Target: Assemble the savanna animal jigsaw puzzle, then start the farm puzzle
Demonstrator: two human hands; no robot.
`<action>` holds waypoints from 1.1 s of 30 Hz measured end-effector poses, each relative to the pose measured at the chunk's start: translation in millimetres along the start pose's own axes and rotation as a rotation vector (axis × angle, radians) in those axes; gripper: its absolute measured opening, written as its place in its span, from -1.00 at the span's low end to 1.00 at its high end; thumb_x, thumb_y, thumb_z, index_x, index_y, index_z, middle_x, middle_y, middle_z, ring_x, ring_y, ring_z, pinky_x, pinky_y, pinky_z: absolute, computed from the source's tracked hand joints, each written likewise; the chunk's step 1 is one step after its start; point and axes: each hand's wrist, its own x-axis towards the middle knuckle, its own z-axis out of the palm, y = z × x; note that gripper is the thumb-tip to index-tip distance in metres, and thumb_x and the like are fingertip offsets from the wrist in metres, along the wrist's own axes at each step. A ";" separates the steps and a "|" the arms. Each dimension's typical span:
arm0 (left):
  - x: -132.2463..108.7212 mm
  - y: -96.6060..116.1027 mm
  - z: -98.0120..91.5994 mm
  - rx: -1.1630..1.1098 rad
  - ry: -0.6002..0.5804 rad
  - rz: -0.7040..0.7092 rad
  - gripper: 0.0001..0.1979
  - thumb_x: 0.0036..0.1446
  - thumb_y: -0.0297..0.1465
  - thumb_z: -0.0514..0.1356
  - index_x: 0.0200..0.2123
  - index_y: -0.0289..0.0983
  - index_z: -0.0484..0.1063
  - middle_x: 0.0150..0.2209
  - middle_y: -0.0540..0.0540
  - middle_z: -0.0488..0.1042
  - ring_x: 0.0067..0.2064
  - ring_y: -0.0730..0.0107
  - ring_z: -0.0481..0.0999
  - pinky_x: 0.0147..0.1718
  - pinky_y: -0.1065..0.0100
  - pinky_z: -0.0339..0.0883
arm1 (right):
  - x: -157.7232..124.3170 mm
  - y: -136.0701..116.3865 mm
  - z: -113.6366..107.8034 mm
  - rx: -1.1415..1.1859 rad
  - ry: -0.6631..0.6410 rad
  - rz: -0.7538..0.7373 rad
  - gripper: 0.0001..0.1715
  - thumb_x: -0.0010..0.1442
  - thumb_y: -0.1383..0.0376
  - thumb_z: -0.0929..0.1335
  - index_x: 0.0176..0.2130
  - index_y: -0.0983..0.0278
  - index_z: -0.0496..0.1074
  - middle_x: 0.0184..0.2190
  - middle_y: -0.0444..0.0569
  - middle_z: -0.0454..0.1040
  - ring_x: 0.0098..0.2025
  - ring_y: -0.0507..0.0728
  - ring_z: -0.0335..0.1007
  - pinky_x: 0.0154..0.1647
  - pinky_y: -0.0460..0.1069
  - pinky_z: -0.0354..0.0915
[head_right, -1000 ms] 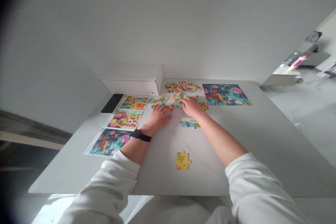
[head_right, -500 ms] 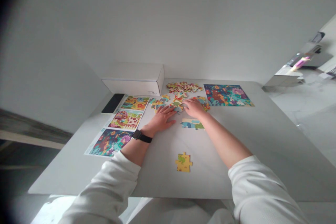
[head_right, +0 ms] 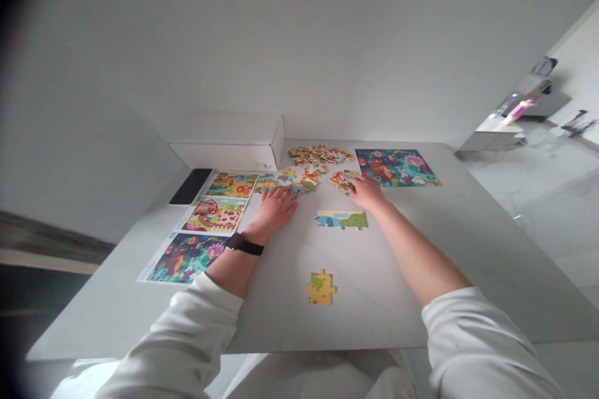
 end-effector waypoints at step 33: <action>-1.4 1.8 0.7 -0.114 -0.100 0.232 -0.46 0.46 -0.20 0.14 0.45 -0.04 0.39 0.51 -0.10 0.33 0.55 -0.06 0.20 0.57 -0.27 -0.12 | 45.5 -45.1 5.1 0.099 0.006 -0.200 -0.56 0.35 0.36 0.39 0.15 0.11 0.68 0.17 0.01 0.66 0.20 0.28 0.55 0.37 0.16 0.35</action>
